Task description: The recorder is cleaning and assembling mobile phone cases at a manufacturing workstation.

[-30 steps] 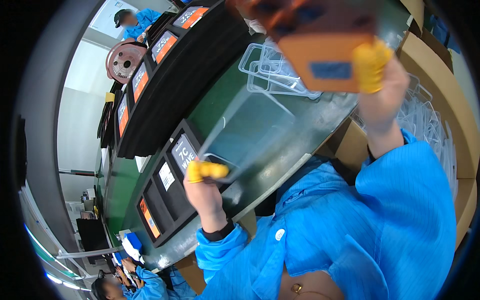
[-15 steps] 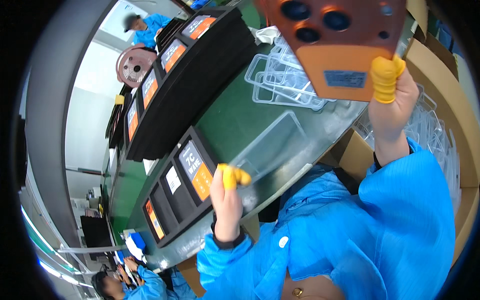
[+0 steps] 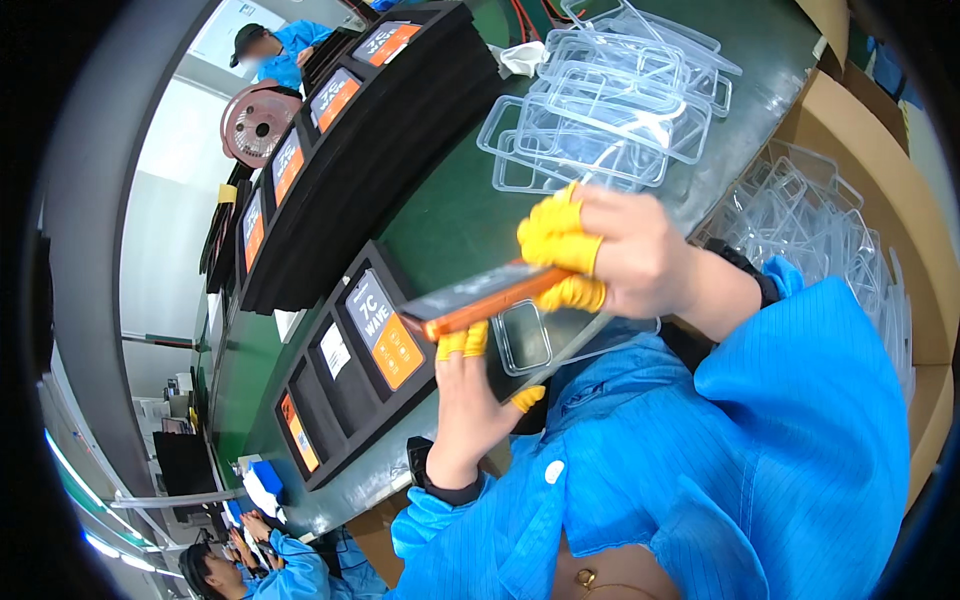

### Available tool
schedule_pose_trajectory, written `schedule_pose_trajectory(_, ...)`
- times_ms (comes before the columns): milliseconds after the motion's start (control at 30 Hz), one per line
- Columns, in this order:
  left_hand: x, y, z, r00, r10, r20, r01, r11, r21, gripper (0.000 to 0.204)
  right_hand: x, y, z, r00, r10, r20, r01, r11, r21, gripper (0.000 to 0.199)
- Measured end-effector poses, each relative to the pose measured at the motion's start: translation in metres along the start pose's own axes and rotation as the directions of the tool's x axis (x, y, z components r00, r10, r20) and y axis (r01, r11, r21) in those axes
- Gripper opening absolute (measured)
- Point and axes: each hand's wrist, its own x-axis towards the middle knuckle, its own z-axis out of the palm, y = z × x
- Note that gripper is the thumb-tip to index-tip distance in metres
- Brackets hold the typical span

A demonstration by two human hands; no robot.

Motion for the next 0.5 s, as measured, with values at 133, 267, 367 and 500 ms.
schedule_pose_trajectory(133, 0.011, -0.011, 0.012, 0.985, 0.146, 0.092, -0.133, 0.982, -0.131, 0.067, -0.005, -0.014, 0.007, 0.993, -0.036, 0.115, 0.039, 0.999, -0.031, 0.031)
schedule_pose_trajectory(267, 0.011, -0.020, 0.035, 0.990, 0.139, -0.037, -0.139, 0.990, -0.016, 0.060, -0.019, -0.016, 0.006, 0.953, -0.105, 0.285, 0.137, 0.986, -0.097, 0.030)
schedule_pose_trajectory(367, 0.013, -0.008, 0.026, 0.992, -0.072, -0.105, 0.044, 0.967, -0.250, 0.081, -0.040, -0.009, 0.009, 0.890, -0.084, 0.449, 0.140, 0.986, -0.092, 0.025)
schedule_pose_trajectory(500, 0.008, -0.008, 0.025, 0.991, -0.134, 0.018, 0.133, 0.934, -0.331, 0.085, -0.043, -0.012, 0.013, 0.756, 0.050, 0.652, -0.032, 0.999, -0.041, 0.024)
